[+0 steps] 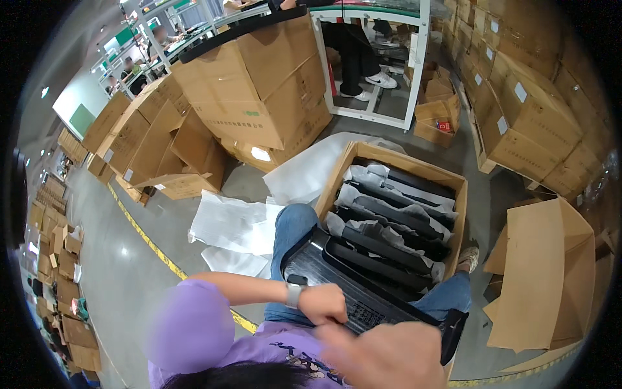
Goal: Unbox plastic treadmill panels and attach small hardware clips to them at a factory workstation.
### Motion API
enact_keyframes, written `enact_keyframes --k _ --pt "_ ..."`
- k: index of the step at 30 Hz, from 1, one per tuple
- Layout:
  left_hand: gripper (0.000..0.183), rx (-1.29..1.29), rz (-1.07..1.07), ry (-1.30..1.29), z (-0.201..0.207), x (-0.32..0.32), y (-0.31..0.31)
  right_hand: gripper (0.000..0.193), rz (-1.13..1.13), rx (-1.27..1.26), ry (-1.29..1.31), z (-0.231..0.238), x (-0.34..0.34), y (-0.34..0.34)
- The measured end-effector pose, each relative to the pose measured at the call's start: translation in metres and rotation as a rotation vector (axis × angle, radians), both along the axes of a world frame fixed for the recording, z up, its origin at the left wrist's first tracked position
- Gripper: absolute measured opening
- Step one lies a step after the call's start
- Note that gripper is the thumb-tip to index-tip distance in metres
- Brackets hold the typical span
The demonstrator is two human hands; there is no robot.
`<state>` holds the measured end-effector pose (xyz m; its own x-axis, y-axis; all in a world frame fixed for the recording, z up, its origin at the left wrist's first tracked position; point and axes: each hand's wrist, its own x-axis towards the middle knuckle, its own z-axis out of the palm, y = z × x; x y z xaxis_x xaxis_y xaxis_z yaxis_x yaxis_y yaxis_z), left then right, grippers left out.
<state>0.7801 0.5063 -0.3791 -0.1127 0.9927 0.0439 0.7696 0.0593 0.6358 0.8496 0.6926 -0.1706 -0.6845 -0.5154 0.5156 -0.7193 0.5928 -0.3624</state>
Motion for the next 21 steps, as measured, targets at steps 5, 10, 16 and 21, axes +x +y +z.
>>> enact_keyframes --k 5,10,16,21 --pt "0.030 0.083 0.173 -0.137 0.075 -0.049 -0.035 0.036 0.250 0.244 0.205 0.049 -0.016 -0.019" --pt "0.032 0.125 0.667 0.152 0.143 -0.088 -0.106 0.023 0.092 0.257 0.193 0.073 -0.008 -0.019" --pt "0.025 0.042 1.123 1.021 0.190 -0.191 -0.211 0.020 0.565 0.291 -0.349 0.012 -0.074 0.075" --pt "0.029 -0.104 1.251 1.473 0.284 -0.305 -0.291 0.007 -0.590 -0.404 -0.235 -0.101 -0.102 0.008"
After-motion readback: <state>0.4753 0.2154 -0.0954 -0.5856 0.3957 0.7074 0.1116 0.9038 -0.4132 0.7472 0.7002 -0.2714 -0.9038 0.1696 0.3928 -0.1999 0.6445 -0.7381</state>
